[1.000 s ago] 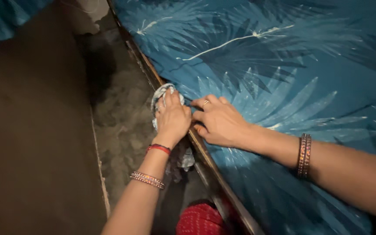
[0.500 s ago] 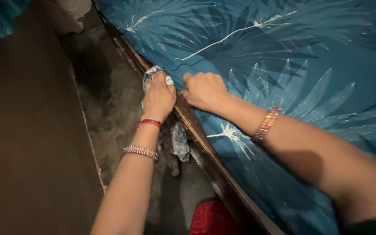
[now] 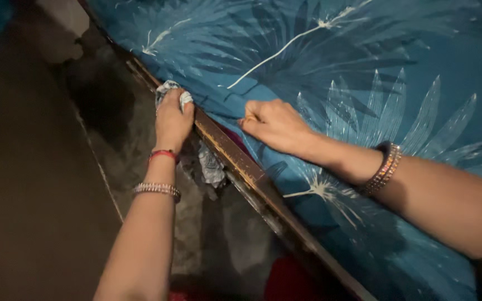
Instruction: The person wipes the wooden side of a bed frame with a cloth, moving along the edge and into the corners.
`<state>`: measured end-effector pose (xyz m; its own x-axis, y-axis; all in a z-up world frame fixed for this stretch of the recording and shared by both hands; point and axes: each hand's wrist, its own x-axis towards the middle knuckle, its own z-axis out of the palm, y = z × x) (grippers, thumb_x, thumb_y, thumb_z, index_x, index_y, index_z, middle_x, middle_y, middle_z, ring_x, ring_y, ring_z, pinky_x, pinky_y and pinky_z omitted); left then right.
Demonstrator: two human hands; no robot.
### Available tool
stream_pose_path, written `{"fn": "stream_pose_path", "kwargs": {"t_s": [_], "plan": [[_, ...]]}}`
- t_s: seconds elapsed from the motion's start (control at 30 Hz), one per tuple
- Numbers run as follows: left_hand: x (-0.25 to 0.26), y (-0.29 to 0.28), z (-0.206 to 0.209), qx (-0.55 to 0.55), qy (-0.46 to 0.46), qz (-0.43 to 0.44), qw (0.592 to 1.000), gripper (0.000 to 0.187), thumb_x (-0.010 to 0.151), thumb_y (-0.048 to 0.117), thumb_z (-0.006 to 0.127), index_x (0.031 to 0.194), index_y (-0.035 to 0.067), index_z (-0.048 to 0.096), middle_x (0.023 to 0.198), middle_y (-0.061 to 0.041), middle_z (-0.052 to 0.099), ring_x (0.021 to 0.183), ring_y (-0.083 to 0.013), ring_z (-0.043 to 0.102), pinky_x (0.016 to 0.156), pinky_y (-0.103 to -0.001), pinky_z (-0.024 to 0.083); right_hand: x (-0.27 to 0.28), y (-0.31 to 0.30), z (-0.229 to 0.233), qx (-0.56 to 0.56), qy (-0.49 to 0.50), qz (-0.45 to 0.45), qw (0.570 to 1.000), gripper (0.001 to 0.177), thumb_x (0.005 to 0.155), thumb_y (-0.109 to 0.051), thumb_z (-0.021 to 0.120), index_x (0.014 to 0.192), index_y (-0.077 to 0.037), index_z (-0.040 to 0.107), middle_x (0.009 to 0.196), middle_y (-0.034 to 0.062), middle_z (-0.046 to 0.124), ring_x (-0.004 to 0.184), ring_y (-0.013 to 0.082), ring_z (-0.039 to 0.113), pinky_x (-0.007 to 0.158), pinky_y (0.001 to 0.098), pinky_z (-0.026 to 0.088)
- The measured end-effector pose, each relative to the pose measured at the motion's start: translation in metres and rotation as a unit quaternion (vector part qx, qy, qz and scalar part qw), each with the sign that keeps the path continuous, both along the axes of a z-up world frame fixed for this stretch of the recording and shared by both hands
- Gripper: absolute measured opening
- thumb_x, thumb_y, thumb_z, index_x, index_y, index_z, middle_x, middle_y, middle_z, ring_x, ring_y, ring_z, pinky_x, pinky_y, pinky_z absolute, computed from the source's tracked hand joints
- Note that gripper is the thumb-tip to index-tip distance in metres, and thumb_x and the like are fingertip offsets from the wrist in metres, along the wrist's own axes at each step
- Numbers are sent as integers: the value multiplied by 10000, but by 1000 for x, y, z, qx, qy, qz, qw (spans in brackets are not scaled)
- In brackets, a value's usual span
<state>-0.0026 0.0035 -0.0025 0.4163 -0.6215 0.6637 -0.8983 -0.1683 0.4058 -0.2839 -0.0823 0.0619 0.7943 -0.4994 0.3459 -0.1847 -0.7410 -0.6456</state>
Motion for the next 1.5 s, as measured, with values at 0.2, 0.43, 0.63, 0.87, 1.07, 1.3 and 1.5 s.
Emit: {"fn": "stream_pose_path", "kwargs": {"t_s": [0.2, 0.43, 0.63, 0.87, 1.07, 1.3, 1.5], "plan": [[-59, 48, 13, 17, -21, -59, 998, 356, 892, 221, 659, 1196, 42, 708, 1195, -209, 707, 1121, -415, 653, 997, -471, 502, 0, -7, -18, 64, -89, -14, 994, 333, 915, -317, 697, 755, -41, 604, 618, 104, 600, 588, 176, 550, 539, 392, 422], [-173, 104, 36, 63, -29, -144, 987, 360, 835, 220, 668, 1162, 76, 715, 1195, -158, 704, 1152, -400, 611, 1000, -466, 490, -2, -1, -12, 65, -18, -27, 997, 342, 866, -340, 746, 725, -46, 643, 581, 59, 598, 531, 143, 518, 513, 359, 405], [-217, 131, 30, 15, -13, -201, 979, 339, 834, 220, 675, 1153, 113, 715, 1212, -144, 703, 1097, -362, 636, 964, -438, 521, 2, 2, -8, 77, -48, 45, 995, 327, 867, -307, 786, 723, -50, 646, 603, 5, 604, 555, 66, 498, 499, 306, 402], [-227, 103, 0, -73, -17, -87, 993, 249, 838, 219, 689, 1073, 148, 730, 1193, -67, 729, 1033, -336, 650, 913, -430, 543, 5, -5, -18, 88, -87, 115, 986, 305, 894, -286, 786, 742, -54, 659, 641, -23, 617, 602, 23, 510, 519, 270, 419], [-179, 77, -18, -107, -42, 22, 993, 285, 850, 234, 665, 1110, 165, 759, 1217, -88, 725, 999, -344, 652, 840, -448, 542, 7, 5, -9, 23, -57, 90, 994, 288, 841, -324, 787, 756, -64, 696, 627, 15, 677, 559, 80, 595, 520, 292, 454], [-123, 55, 0, -10, 8, 113, 994, 260, 910, 255, 651, 1125, 137, 737, 1140, -90, 738, 1010, -364, 629, 886, -485, 515, 11, 7, -5, 34, -30, 89, 995, 312, 851, -344, 765, 741, -63, 685, 600, 33, 656, 524, 108, 573, 503, 316, 426], [-144, 69, 1, -93, -69, -21, 993, 259, 891, 160, 609, 1118, 100, 719, 1137, -125, 727, 1048, -364, 622, 981, -462, 468, 23, -5, -16, 83, -101, 78, 988, 293, 864, -284, 773, 731, -44, 670, 618, 20, 646, 558, 69, 542, 509, 296, 428]]}}
